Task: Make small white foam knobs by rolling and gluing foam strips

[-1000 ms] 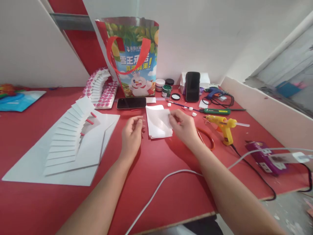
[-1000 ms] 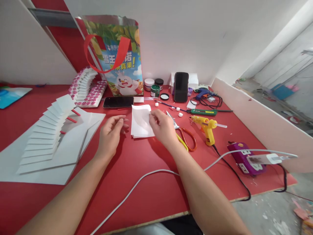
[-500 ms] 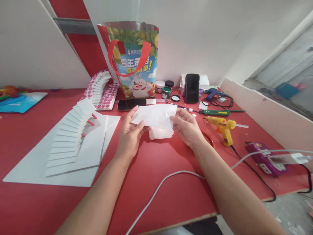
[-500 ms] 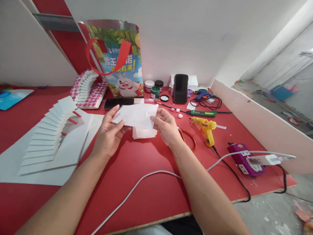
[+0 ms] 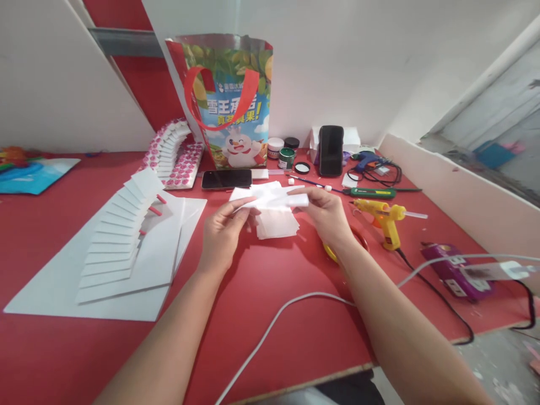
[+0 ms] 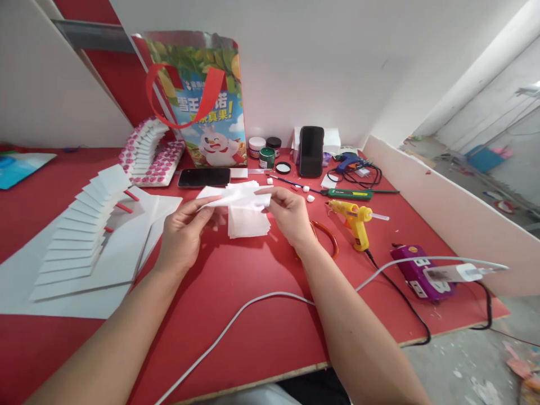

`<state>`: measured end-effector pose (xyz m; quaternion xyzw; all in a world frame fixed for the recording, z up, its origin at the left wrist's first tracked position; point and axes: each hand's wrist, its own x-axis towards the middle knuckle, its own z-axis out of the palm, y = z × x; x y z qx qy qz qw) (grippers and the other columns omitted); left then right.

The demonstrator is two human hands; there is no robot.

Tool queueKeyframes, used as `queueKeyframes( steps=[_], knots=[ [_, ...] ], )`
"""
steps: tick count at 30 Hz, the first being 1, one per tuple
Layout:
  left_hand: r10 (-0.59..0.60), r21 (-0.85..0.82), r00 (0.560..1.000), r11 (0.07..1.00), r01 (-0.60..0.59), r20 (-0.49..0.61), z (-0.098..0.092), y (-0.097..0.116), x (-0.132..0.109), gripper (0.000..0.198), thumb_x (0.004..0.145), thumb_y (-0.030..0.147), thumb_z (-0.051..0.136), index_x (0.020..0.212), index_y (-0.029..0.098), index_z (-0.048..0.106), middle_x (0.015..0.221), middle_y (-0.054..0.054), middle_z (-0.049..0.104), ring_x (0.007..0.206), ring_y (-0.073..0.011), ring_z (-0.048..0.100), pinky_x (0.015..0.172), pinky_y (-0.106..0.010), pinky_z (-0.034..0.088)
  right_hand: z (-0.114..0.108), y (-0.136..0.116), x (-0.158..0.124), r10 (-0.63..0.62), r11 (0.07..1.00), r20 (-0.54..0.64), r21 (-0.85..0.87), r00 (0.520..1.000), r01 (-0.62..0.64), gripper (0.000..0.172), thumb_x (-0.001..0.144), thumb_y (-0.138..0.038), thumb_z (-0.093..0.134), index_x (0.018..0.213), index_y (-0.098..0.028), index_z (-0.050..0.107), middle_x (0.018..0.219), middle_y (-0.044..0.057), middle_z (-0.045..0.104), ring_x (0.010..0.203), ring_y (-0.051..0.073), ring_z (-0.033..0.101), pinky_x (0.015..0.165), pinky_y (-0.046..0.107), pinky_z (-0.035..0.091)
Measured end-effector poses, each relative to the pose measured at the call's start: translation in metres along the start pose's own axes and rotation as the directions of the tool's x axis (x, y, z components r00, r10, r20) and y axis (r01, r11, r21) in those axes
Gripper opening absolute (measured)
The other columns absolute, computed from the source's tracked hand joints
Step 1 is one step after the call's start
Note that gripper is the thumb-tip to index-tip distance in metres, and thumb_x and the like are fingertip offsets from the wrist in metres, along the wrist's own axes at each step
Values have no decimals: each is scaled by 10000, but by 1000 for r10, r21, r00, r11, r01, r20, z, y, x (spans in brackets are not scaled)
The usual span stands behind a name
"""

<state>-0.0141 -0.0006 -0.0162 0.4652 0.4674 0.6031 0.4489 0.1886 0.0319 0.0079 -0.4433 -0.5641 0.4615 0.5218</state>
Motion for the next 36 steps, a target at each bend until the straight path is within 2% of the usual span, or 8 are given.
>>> queueKeyframes(
  steps=[3,6,9,12,15,20,26,36],
  knots=[
    [146,124,984,983,-133,-98,0,3,-1,135,802,332,736,872,221,765,976,-36,653,849,-153,616,733,-267,504,-4,-4,0,-76,997,-64,25,995,78,164,762,-359,755,787,-212,689,1030,45,699,995,197,644,887,351,525],
    [226,135,967,969,-209,-122,-1,5,-1,111,767,312,774,736,214,731,1040,-26,633,961,-168,602,769,-255,494,-6,-10,-1,25,995,-74,98,997,-17,287,735,-461,792,731,-214,646,773,15,669,732,161,637,669,301,551],
    [75,39,995,997,-72,-66,0,6,-2,196,785,368,761,703,199,704,737,6,599,650,-115,543,565,-234,438,-5,-12,-1,174,973,-65,166,983,-161,387,683,-536,818,703,-206,617,613,-13,597,500,108,529,427,241,468],
    [-95,-55,995,994,93,-28,1,6,-3,239,791,413,754,735,188,696,556,45,490,459,-77,404,419,-218,321,-4,-11,-1,266,936,56,223,962,-272,407,647,-503,854,798,-183,652,639,-10,639,452,88,540,370,211,435],
    [-127,-81,992,989,124,-24,1,5,-2,229,782,407,763,780,184,709,551,45,510,432,-73,405,384,-210,298,-4,-8,0,295,933,161,165,942,-320,434,608,-423,888,871,-156,670,675,12,686,458,112,605,367,208,426],
    [-103,-75,994,992,104,17,-2,2,1,215,821,397,728,876,189,738,584,30,583,427,-79,451,398,-216,354,-10,-8,2,212,969,105,108,971,-223,388,622,-387,878,832,-147,658,617,-7,664,430,90,574,374,199,394],
    [-110,-50,991,992,114,78,-2,1,1,238,820,404,728,894,177,734,604,20,614,422,-86,476,393,-222,375,-15,-14,-2,254,963,210,40,944,-268,340,660,-369,858,827,-157,651,603,3,672,420,99,567,366,201,347],
    [-253,-84,964,962,260,83,-3,1,1,289,704,419,827,802,185,688,618,30,624,480,-90,511,432,-198,389,-21,-10,-1,406,902,229,56,885,-429,322,597,-360,907,780,-153,742,746,43,740,627,164,683,569,269,545]
  ],
)
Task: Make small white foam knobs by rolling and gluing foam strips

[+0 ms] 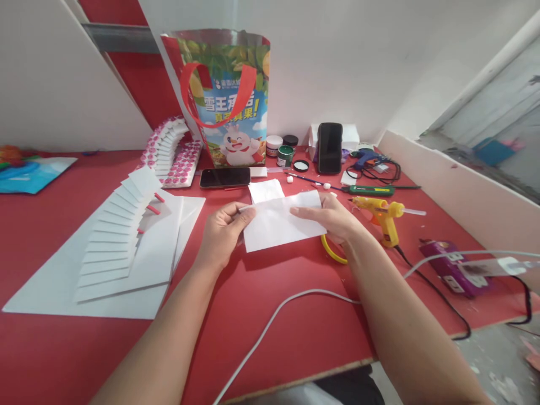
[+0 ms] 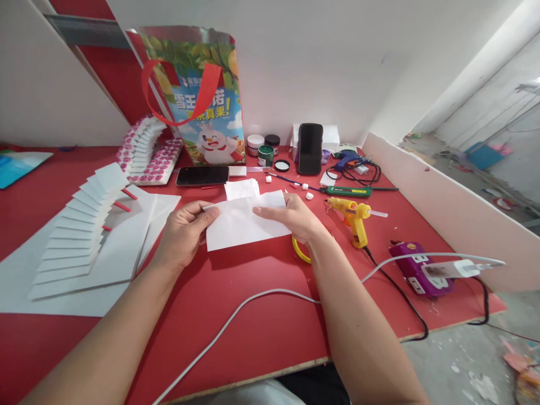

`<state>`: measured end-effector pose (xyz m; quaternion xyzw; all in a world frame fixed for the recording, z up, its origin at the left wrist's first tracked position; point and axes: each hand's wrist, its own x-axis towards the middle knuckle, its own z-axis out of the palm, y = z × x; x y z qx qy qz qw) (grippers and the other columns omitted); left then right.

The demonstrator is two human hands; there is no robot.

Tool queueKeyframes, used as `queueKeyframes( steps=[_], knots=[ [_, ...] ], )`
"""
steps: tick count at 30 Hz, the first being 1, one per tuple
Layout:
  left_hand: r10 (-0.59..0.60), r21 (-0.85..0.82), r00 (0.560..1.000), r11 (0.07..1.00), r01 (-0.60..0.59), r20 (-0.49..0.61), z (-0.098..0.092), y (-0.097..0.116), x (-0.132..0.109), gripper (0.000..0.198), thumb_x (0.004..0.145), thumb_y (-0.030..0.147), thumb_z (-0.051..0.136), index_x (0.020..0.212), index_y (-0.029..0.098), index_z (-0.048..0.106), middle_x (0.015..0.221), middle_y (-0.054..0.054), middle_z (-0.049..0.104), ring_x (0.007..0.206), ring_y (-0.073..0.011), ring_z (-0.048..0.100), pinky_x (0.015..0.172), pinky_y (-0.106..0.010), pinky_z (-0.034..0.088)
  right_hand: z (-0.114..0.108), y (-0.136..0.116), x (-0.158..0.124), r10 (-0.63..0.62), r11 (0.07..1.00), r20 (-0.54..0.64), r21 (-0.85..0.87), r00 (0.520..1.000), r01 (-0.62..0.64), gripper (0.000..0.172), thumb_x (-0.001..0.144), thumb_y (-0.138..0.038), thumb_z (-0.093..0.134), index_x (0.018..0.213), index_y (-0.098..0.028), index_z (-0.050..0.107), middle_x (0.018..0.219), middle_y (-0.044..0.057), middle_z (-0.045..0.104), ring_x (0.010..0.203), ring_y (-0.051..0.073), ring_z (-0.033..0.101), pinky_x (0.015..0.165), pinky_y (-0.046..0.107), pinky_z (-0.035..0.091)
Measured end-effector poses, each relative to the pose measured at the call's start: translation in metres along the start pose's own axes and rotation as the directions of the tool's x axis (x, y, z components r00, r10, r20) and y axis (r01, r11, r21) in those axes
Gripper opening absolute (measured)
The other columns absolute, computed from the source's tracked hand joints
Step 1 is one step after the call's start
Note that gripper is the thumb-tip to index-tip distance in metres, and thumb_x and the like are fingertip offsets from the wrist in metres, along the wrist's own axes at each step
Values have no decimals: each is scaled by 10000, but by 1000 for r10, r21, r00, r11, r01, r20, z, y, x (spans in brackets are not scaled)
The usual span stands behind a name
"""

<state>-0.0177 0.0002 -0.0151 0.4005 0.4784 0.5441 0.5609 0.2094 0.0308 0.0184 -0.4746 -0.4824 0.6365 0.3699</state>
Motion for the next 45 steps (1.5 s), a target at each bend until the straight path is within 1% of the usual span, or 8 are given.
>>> queueKeyframes(
  steps=[7,14,21,27,33,39,42,45],
  knots=[
    [-5,98,992,995,-7,126,-2,5,-3,269,764,425,781,741,181,667,622,18,604,523,-90,509,487,-198,410,6,-3,-1,-70,997,-60,-34,996,68,310,613,-369,893,783,-173,723,675,-3,692,554,112,615,499,223,464],
    [-1,123,987,992,-19,163,-1,6,-4,315,797,455,750,708,183,617,619,22,550,516,-88,482,455,-192,381,10,-4,-4,27,988,110,-155,994,-9,344,597,-397,893,737,-151,698,650,17,697,525,123,619,469,228,459],
    [-48,57,973,998,36,226,1,6,-3,333,805,467,745,904,165,645,643,-7,640,464,-128,597,385,-199,384,12,-2,0,-34,993,-43,-113,998,29,380,562,-401,900,698,-158,640,576,-14,665,460,96,569,412,198,405],
    [13,-8,985,1000,-12,170,-3,1,2,236,818,346,757,907,151,659,616,20,617,382,-32,414,353,-157,283,8,1,3,-50,999,-10,-19,999,49,326,590,-350,871,789,-154,702,586,-17,678,492,107,599,467,212,453],
    [58,-169,987,985,-32,152,-2,2,3,142,803,237,727,924,166,706,638,13,624,476,-57,498,430,-156,363,8,2,3,-46,989,-68,136,997,55,242,648,-252,777,877,-178,766,657,-11,717,535,116,621,489,218,449],
    [117,-173,981,981,-90,155,-3,5,-1,152,827,186,623,890,155,758,562,11,584,472,-67,505,445,-167,360,11,1,4,10,992,-56,123,998,-3,149,682,-212,712,814,-168,765,646,2,697,533,120,602,483,223,442],
    [133,-128,976,985,-112,170,-5,5,-2,171,829,158,585,819,156,755,566,-1,594,485,-73,517,439,-171,349,10,0,3,55,994,-4,92,998,-54,210,770,-332,738,913,-181,769,690,14,706,566,126,623,487,217,459],
    [127,-65,968,991,-115,215,-5,5,-4,187,817,135,563,765,164,741,583,-5,609,481,-75,507,432,-182,339,8,-2,0,132,991,72,21,989,-134,470,815,-601,688,998,-175,770,718,53,724,576,149,638,467,232,466]
  ],
)
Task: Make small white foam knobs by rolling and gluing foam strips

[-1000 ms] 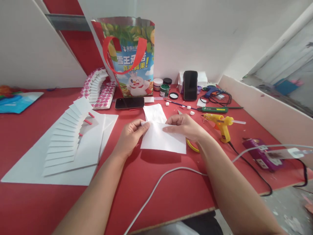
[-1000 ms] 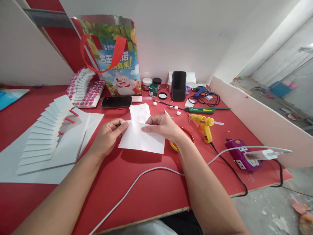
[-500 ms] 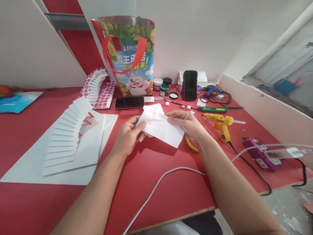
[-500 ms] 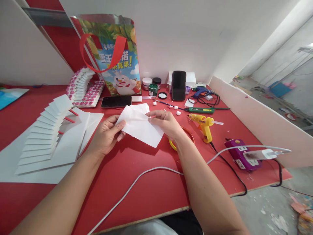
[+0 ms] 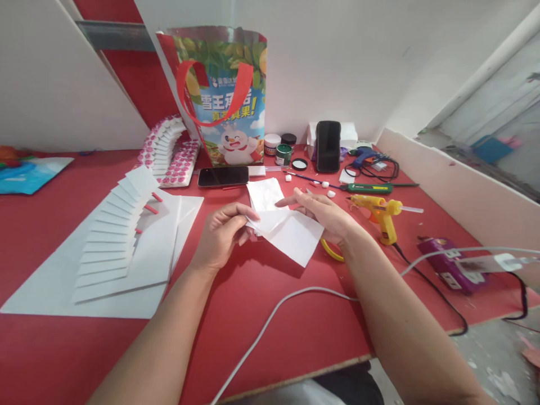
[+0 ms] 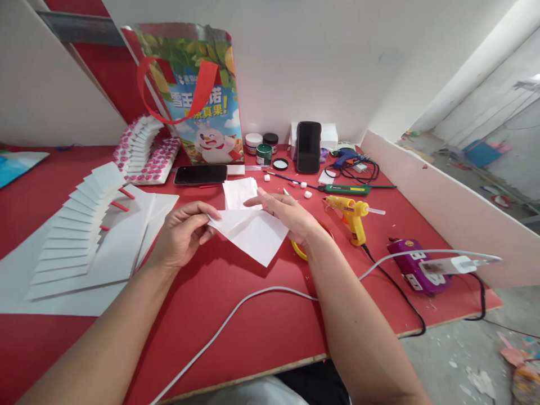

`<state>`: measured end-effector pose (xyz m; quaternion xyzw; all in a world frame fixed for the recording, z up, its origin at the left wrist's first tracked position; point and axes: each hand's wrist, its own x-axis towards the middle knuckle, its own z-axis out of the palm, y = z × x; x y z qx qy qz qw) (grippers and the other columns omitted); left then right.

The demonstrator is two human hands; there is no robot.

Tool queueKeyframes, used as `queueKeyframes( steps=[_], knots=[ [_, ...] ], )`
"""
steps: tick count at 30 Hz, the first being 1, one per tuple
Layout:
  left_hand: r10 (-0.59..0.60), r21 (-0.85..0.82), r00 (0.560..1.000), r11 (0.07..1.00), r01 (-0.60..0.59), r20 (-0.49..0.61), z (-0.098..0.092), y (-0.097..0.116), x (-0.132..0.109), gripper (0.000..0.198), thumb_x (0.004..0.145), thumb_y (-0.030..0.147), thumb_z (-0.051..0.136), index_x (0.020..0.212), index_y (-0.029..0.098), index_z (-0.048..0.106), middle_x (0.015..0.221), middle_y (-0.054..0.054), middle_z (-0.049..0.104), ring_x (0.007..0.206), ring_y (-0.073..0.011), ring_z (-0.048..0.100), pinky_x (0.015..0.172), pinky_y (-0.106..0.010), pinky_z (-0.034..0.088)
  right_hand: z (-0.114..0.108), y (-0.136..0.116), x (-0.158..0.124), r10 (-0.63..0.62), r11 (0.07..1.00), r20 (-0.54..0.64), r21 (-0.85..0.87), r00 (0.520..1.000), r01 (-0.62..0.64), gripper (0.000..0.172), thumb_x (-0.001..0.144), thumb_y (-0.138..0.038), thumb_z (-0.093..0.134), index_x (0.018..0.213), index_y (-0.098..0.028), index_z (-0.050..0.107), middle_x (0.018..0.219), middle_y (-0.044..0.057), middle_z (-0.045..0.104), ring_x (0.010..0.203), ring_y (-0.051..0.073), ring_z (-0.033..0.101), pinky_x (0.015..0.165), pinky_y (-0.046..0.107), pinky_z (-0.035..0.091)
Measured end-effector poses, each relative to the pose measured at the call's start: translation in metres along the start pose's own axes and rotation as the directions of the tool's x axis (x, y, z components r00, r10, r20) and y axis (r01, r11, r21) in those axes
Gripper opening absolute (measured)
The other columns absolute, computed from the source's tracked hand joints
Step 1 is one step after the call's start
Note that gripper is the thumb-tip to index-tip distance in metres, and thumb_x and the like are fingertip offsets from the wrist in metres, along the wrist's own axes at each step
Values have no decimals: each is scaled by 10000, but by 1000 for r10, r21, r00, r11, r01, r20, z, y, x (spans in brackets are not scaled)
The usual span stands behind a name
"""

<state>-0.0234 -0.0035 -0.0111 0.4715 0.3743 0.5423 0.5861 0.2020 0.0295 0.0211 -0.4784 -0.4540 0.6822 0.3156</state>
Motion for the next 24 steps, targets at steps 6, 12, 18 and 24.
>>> queueKeyframes(
  steps=[6,12,18,24],
  knots=[
    [-21,132,998,991,13,55,0,1,-3,210,821,134,543,760,177,740,608,-5,609,490,-73,449,456,-198,312,4,0,-7,74,967,88,-248,993,-50,449,705,-576,808,866,-159,772,739,56,729,572,138,622,476,228,441],
    [6,190,999,982,-12,32,-2,1,-2,189,816,162,575,795,171,762,636,-3,573,516,-67,388,484,-205,299,2,0,-10,-2,954,193,-292,981,59,376,789,-515,752,866,-147,770,687,21,692,562,109,581,510,228,421],
    [-88,-63,996,994,86,-35,2,4,3,329,839,428,625,1026,166,697,667,12,540,508,-80,435,436,-198,300,0,5,-6,-74,948,177,-294,981,124,375,823,-501,723,913,-139,765,736,32,710,602,122,611,529,232,431],
    [-215,79,976,973,216,-25,8,-2,0,375,737,501,794,824,180,621,588,25,560,429,-79,444,352,-195,256,7,3,-7,-128,941,122,-298,984,159,339,814,-453,732,926,-134,753,758,45,729,622,145,642,539,246,450]
  ],
)
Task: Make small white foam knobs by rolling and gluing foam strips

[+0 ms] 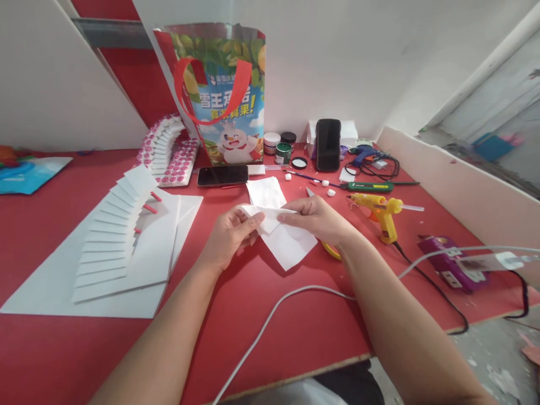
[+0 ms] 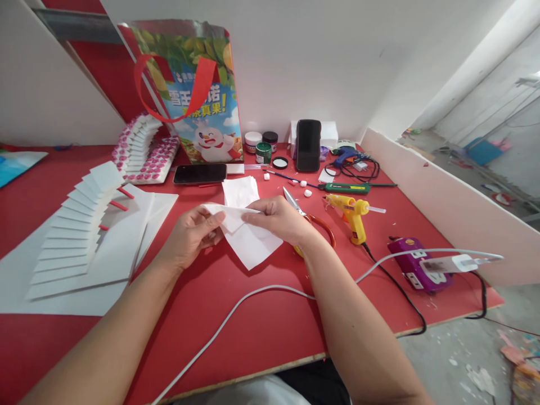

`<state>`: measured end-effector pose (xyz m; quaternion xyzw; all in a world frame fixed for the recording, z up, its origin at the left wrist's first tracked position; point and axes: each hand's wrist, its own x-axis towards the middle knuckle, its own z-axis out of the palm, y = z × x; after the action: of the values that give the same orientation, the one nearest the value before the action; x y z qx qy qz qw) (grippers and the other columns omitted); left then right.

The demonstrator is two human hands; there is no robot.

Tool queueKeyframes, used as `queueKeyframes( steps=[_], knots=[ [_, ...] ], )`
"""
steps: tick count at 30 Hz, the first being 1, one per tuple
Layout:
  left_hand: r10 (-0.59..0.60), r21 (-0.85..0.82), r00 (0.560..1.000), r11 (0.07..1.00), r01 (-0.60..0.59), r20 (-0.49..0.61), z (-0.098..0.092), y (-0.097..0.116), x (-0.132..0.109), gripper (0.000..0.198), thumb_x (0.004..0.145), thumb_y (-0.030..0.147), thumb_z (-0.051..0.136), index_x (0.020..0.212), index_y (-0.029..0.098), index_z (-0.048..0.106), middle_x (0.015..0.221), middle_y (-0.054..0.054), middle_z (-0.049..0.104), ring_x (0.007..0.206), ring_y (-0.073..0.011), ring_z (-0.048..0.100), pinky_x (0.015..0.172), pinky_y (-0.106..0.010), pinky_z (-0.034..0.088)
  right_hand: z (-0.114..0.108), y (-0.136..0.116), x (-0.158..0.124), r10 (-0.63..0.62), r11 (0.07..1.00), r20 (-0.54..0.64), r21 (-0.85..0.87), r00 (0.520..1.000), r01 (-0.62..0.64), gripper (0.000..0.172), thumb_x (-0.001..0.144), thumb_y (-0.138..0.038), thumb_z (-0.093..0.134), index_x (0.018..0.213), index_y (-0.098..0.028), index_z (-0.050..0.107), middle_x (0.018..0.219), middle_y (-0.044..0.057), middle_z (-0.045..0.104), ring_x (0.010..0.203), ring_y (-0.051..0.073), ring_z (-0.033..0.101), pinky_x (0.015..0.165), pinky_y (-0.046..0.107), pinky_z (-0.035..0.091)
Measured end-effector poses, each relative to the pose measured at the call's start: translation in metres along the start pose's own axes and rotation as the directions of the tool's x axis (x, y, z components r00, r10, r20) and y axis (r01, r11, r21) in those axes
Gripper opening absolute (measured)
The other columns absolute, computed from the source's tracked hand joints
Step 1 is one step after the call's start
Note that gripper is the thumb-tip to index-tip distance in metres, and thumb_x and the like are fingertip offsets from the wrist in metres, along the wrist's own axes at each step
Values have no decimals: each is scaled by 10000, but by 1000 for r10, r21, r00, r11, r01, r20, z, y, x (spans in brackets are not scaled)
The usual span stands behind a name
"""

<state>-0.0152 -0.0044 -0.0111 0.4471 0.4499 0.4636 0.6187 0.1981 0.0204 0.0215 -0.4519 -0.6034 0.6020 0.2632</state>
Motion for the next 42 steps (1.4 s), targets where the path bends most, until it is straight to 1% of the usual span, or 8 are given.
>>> queueKeyframes(
  steps=[5,10,15,25,31,36,39,42],
  knots=[
    [34,21,997,999,-32,-73,3,1,-2,350,786,475,760,674,172,624,503,26,526,395,-72,414,361,-209,266,5,-3,0,-4,1000,18,-1,1000,4,311,774,-433,767,893,-150,719,743,30,715,618,148,643,545,252,458],
    [80,0,996,997,-80,-44,2,0,0,394,848,476,700,623,167,607,470,16,528,386,-75,430,378,-217,280,13,-1,4,4,999,-70,-44,998,-8,304,704,-379,822,802,-171,624,693,-14,661,617,124,601,542,226,431],
    [132,42,991,990,-131,-23,-3,-2,3,295,842,412,724,728,145,676,531,-11,614,430,-86,497,415,-211,344,15,4,8,-43,999,-168,8,985,45,307,677,-345,832,816,-180,614,687,-28,651,622,125,583,559,229,426],
    [170,-112,983,980,-162,66,-6,6,0,185,819,220,687,972,121,719,687,-66,750,525,-166,683,501,-245,512,4,3,5,-168,971,-120,151,978,185,244,672,-150,705,887,-192,811,813,16,756,682,141,626,611,248,461],
    [206,-139,978,970,-199,35,-9,8,-4,111,766,172,622,785,133,724,659,-65,742,519,-191,693,486,-274,531,-3,4,7,-127,966,-74,216,989,140,295,586,-78,606,749,-198,821,719,23,758,620,149,636,561,245,464],
    [230,-124,973,967,-225,29,-7,10,-4,140,804,242,633,783,125,707,676,-75,742,517,-168,675,495,-262,525,-9,2,3,-141,963,-1,231,990,137,147,637,-138,702,723,-195,808,732,25,757,607,135,637,583,241,487],
    [233,-69,972,970,-233,-9,-7,9,-2,146,837,269,686,801,127,685,633,-51,717,493,-140,649,463,-223,482,-22,-2,-6,-149,981,145,144,978,128,125,708,-235,765,809,-186,821,840,55,774,728,167,681,684,270,524],
    [209,-68,977,976,-207,31,-9,8,-2,151,842,275,707,886,137,667,631,-40,715,463,-139,636,434,-217,459,-33,-5,-11,-142,986,275,120,951,113,275,742,-402,790,882,-168,820,1016,112,775,945,257,706,847,355,543]
  ],
)
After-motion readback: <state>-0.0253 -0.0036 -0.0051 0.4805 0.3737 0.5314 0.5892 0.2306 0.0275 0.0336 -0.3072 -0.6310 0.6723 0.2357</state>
